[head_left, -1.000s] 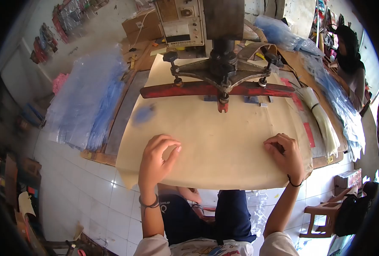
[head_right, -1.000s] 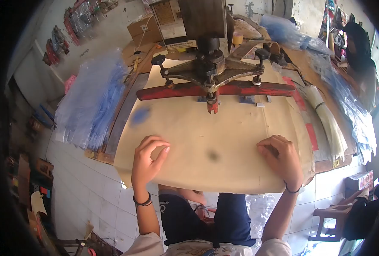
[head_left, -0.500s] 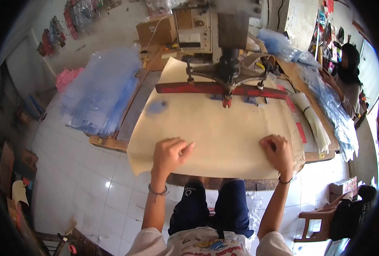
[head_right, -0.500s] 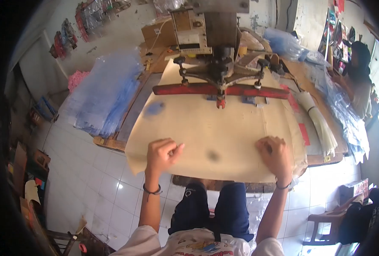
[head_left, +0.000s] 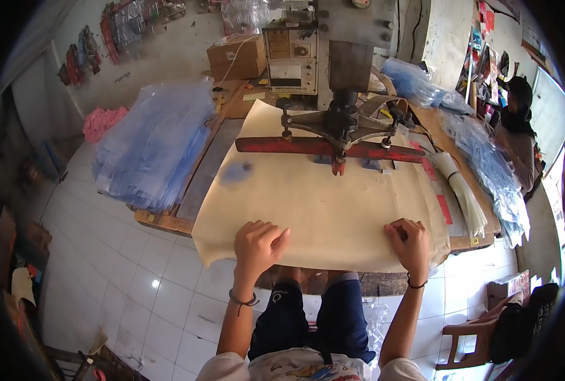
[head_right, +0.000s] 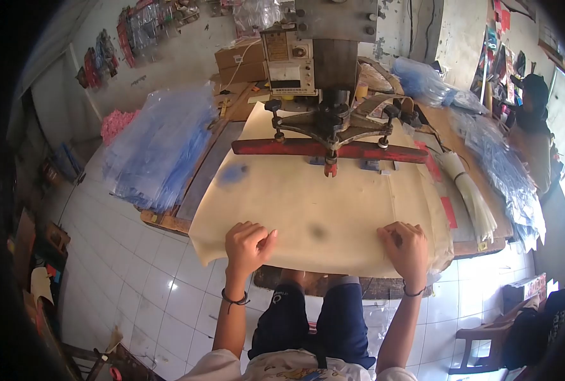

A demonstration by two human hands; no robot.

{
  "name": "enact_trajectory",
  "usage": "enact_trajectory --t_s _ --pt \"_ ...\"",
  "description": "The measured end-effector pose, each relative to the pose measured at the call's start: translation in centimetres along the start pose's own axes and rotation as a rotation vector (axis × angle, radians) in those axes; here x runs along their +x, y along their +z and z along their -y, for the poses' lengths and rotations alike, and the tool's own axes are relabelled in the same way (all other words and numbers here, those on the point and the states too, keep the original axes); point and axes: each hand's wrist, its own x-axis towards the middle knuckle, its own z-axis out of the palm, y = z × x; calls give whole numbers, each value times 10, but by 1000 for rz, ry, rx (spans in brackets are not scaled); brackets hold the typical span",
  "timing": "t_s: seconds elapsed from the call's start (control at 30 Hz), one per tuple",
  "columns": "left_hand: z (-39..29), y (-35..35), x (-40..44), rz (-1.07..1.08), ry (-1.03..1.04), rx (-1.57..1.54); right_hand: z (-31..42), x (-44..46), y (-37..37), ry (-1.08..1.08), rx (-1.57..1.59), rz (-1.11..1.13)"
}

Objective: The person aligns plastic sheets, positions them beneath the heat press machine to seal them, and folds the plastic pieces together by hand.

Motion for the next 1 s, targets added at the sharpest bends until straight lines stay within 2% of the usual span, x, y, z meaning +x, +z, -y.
enact_trajectory --t_s 1.0 --pt "-2 -1 1 -3 0 10 0 -1 0 -3 -8 -11"
